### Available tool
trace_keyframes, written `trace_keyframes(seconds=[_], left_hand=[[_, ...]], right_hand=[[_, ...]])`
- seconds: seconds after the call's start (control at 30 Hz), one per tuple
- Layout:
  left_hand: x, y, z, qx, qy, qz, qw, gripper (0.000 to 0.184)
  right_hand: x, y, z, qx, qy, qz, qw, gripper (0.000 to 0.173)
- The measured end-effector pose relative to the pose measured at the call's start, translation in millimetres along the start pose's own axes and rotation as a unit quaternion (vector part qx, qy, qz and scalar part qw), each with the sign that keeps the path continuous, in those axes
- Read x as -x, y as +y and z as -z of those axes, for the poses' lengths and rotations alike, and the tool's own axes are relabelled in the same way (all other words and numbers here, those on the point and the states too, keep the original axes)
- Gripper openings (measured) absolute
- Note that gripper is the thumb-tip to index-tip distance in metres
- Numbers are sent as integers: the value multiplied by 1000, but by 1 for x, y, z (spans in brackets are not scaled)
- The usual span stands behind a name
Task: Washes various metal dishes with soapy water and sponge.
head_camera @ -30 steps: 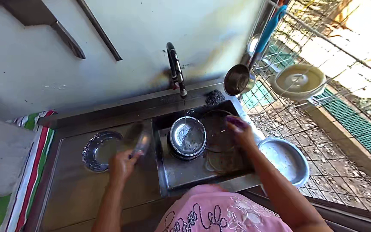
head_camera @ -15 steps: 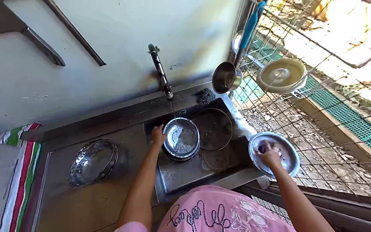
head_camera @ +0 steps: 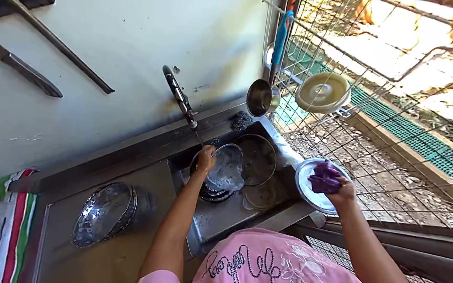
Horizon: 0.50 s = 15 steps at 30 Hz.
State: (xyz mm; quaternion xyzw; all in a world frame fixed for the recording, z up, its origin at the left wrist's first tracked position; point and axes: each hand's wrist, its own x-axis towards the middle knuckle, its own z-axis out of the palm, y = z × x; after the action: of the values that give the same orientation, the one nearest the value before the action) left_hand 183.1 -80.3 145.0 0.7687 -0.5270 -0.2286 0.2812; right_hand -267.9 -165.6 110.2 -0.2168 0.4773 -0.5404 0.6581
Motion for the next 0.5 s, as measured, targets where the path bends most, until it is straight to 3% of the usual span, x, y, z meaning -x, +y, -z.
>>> trace_keyframes(seconds=[0.1, 0.17, 0.23, 0.3, 0.4, 0.5], left_hand=[[3, 10, 6, 1, 59, -164, 985, 30], [2, 6, 9, -30, 155, -318, 935, 29], [1, 0, 13, -49, 218, -390, 893, 29], [6, -2, 15, -9, 233, -332, 914, 28], [20, 9, 7, 144, 251, -118, 950, 37], [38, 31, -12, 318, 233, 71, 916, 42]], right_hand=[[17, -3, -32, -62, -73, -6, 995, 41], [30, 0, -66, -92, -122, -21, 988, 36], [39, 9, -103, -116, -176, -61, 976, 33], [43, 21, -147, -105, -207, -108, 967, 32], [54, 47, -220, -9, -227, -125, 966, 34], [73, 96, -271, 194, -260, -42, 945, 35]])
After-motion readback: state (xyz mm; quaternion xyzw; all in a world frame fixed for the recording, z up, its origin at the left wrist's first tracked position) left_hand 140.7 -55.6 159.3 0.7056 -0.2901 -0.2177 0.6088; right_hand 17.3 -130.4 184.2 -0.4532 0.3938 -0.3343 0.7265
